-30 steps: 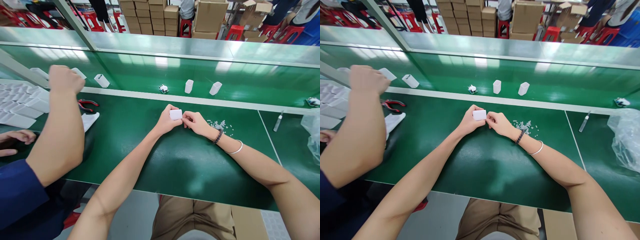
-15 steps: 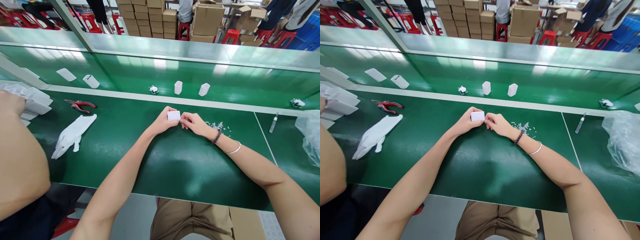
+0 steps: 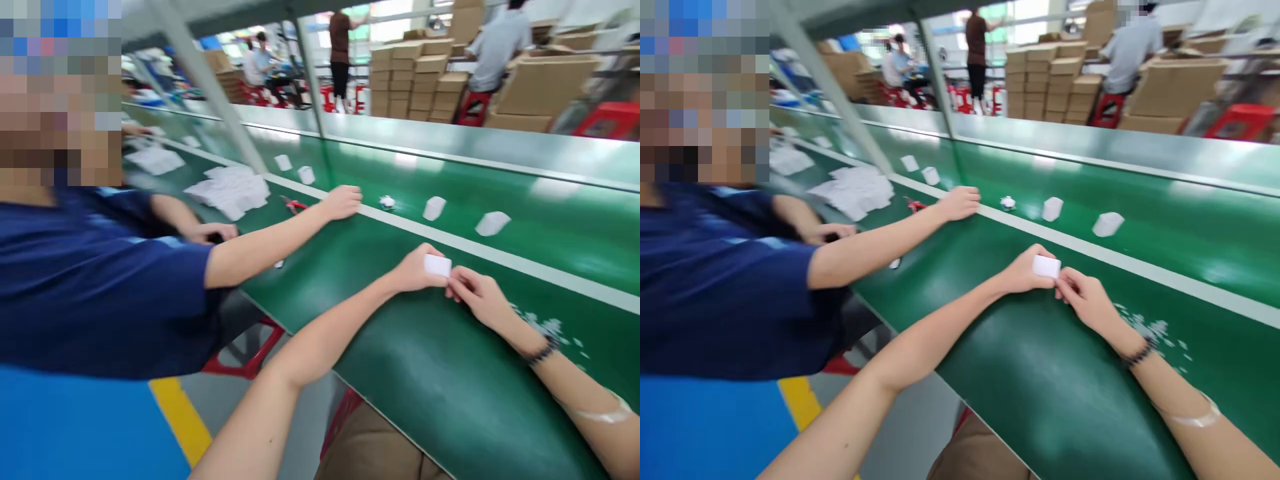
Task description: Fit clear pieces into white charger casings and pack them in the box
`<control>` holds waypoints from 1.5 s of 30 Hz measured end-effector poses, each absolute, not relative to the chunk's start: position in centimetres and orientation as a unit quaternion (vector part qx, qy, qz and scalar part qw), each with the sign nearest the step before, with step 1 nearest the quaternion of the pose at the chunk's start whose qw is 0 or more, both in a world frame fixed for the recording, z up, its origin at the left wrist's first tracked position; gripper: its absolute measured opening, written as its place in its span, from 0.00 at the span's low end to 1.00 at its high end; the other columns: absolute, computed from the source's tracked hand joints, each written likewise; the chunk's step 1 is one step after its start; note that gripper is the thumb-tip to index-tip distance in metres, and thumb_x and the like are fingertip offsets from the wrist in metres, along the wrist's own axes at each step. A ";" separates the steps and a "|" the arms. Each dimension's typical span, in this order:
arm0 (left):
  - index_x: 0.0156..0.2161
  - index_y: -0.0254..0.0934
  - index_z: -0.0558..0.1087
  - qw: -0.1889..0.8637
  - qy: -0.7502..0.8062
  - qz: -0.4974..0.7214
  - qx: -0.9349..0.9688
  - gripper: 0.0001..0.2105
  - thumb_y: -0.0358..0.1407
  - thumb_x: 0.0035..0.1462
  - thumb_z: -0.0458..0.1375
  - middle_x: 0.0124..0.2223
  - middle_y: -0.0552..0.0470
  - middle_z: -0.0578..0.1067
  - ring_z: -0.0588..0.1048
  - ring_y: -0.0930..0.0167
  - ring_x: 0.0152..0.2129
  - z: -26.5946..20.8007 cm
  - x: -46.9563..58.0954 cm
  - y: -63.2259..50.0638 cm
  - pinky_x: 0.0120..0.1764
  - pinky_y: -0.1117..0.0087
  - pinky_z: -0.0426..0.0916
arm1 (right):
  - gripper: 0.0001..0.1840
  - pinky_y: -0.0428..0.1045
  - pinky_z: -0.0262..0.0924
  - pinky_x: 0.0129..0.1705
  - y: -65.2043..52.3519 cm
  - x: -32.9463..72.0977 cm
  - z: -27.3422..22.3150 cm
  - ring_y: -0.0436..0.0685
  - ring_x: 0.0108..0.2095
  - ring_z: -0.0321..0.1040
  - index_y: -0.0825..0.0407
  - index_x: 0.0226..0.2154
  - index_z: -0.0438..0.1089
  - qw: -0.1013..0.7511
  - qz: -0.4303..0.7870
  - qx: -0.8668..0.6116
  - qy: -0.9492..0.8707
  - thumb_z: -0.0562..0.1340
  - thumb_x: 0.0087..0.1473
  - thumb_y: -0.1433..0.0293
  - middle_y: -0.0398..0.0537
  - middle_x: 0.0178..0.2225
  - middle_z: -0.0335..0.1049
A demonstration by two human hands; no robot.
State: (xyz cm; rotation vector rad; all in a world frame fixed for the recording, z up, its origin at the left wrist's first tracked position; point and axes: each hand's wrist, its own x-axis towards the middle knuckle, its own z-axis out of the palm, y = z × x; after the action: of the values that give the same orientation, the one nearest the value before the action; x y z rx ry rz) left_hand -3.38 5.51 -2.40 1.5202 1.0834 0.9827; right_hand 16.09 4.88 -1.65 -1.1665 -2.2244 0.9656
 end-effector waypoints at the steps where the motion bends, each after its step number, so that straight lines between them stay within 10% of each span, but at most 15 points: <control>1: 0.40 0.39 0.64 0.484 0.453 0.404 0.630 0.23 0.34 0.39 0.69 0.40 0.48 0.74 0.73 0.68 0.36 -2.3 -3.4 5.5 0.38 0.65 0.69 | 0.19 0.49 0.55 0.28 5.1 16.3 -1.9 0.53 0.23 0.63 0.49 0.29 0.67 0.217 0.345 -0.427 -0.807 0.53 0.63 0.54 0.44 0.22 0.68; 45: 0.45 0.37 0.64 0.491 0.439 0.373 0.654 0.26 0.40 0.41 0.68 0.46 0.46 0.72 0.72 0.68 0.41 -2.2 -3.8 5.6 0.41 0.67 0.67 | 0.19 0.50 0.56 0.34 5.7 17.0 -2.5 0.54 0.27 0.64 0.48 0.31 0.67 0.190 0.377 -0.446 -0.790 0.54 0.62 0.52 0.44 0.26 0.70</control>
State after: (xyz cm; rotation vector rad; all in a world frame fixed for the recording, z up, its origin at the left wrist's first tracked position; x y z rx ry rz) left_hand -3.83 5.55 -2.17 1.5867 1.0648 0.9064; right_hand 17.00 5.65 -2.50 -1.2530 -2.2196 1.0586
